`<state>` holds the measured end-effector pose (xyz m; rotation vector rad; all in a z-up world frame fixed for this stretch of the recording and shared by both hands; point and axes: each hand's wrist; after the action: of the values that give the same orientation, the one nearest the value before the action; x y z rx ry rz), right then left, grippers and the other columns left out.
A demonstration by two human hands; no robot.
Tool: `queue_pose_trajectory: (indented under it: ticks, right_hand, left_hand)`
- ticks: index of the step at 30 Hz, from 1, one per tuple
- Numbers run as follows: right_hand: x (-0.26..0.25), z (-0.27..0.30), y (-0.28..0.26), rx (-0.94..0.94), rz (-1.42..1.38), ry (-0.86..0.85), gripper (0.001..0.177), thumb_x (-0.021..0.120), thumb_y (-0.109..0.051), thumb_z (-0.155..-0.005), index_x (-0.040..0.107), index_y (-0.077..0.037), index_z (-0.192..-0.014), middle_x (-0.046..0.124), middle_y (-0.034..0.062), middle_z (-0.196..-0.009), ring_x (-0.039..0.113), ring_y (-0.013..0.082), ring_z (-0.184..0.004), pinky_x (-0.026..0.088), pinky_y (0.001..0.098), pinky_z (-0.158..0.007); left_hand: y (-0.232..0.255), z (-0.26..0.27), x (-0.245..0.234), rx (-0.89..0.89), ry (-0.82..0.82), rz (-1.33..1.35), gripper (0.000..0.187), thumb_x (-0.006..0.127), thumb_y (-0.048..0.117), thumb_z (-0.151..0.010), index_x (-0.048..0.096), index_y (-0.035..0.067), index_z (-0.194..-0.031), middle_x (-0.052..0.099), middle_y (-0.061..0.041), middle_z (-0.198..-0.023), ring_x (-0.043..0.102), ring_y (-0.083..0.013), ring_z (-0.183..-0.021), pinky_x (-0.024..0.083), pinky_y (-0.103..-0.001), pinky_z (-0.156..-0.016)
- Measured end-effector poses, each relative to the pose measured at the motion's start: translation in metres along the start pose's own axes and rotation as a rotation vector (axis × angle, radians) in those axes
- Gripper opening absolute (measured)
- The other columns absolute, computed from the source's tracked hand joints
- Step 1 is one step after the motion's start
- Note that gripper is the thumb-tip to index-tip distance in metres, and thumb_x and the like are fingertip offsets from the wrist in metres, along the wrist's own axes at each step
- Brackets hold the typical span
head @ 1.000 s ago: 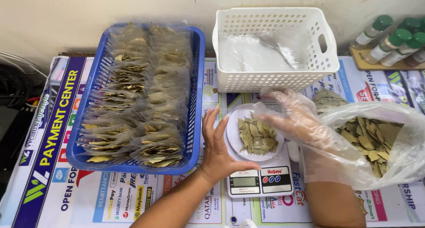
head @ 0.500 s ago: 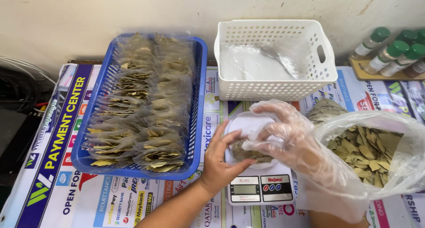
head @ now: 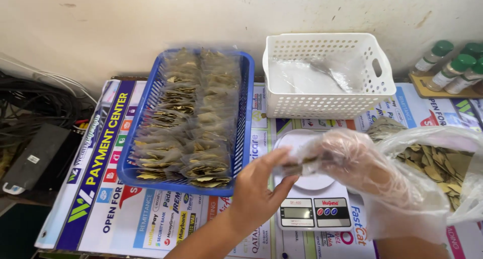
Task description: Packaging dried bay leaves into small plastic bags and arranging them in a tray.
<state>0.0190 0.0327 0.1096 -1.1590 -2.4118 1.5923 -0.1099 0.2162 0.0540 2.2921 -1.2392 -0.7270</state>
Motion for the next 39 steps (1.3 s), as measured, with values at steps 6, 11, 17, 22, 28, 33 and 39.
queue_pose_trajectory:
  ticks: [6,11,17,22,28,33,39]
  right_hand:
    - [-0.022,-0.091,0.034,0.114,-0.898,0.043,0.034,0.061,-0.024,-0.104,0.073,0.005,-0.116,0.074,0.0215,-0.116,0.071,0.0356,-0.112,0.052,0.0522,-0.11]
    - [-0.01,-0.21,0.031,0.033,0.81,0.216,0.031,0.07,-0.042,-0.108,0.077,-0.012,-0.103,0.079,0.0034,-0.094,0.072,0.0155,-0.077,0.057,0.0358,-0.075]
    - [0.009,-0.296,0.099,-0.124,0.561,0.141,0.03,0.068,-0.035,-0.111,0.074,-0.01,-0.094,0.073,0.0019,-0.085,0.066,0.0076,-0.063,0.051,0.0167,-0.047]
    - [0.032,-0.329,0.134,0.002,0.705,0.198,0.024,0.08,-0.034,-0.097,0.078,-0.015,-0.083,0.072,-0.0007,-0.074,0.062,0.0128,-0.065,0.052,0.0309,-0.059]
    - [0.042,-0.333,0.164,-0.089,0.515,0.246,0.023,0.082,-0.033,-0.094,0.073,-0.018,-0.079,0.064,-0.0056,-0.067,0.055,0.0078,-0.062,0.046,0.0289,-0.054]
    - [0.053,-0.332,0.183,0.008,0.41,0.258,0.023,0.083,-0.035,-0.09,0.068,-0.019,-0.081,0.062,-0.0074,-0.073,0.057,0.0078,-0.07,0.047,0.0292,-0.064]
    - [0.061,-0.333,0.188,-0.112,0.355,0.291,0.028,0.083,-0.029,-0.093,0.064,-0.019,-0.075,0.06,-0.0072,-0.073,0.057,0.008,-0.069,0.048,0.0278,-0.066]
  left_hand:
    - [0.004,-0.078,-0.108,-0.104,-0.141,-0.529,0.065,0.073,0.016,-0.097,0.041,0.003,-0.153,0.055,-0.015,-0.154,0.055,-0.0285,-0.142,0.044,-0.039,-0.123]
    - [-0.134,-0.147,-0.183,-0.151,-0.257,-0.817,0.039,0.056,-0.006,-0.091,0.065,0.004,-0.127,0.072,-0.015,-0.115,0.063,-0.039,-0.106,0.048,-0.051,-0.091]
    - [-0.274,-0.166,-0.193,-0.275,-0.578,-0.819,0.054,0.052,-0.001,-0.084,0.064,0.001,-0.136,0.064,-0.024,-0.135,0.056,-0.0466,-0.125,0.042,-0.052,-0.11]
    - [-0.261,-0.165,-0.186,-0.45,-0.661,-0.817,0.083,0.075,0.054,-0.089,0.045,0.007,-0.149,0.051,-0.026,-0.141,0.047,-0.045,-0.133,0.042,-0.056,-0.105]
    - [-0.252,-0.158,-0.194,-0.473,-0.71,-0.749,0.066,0.077,0.058,-0.082,0.065,0.022,-0.137,0.028,-0.026,-0.159,0.03,-0.0416,-0.149,0.031,-0.048,-0.118]
    - [-0.253,-0.139,-0.201,-0.387,-0.754,-0.795,0.068,0.072,0.061,-0.086,0.066,0.018,-0.138,0.017,-0.023,-0.167,0.023,-0.0471,-0.149,0.028,-0.054,-0.119]
    - [-0.253,-0.118,-0.206,-0.175,-0.644,-0.696,0.053,0.076,0.047,-0.091,0.074,0.007,-0.126,0.017,-0.033,-0.165,0.039,-0.047,-0.146,0.031,-0.047,-0.121]
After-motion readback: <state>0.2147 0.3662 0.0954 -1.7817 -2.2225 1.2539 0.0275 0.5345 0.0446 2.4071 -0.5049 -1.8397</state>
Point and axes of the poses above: each hand's wrist, its own z-axis away from the middle knuckle, its own x-axis out of the palm, y = z × x
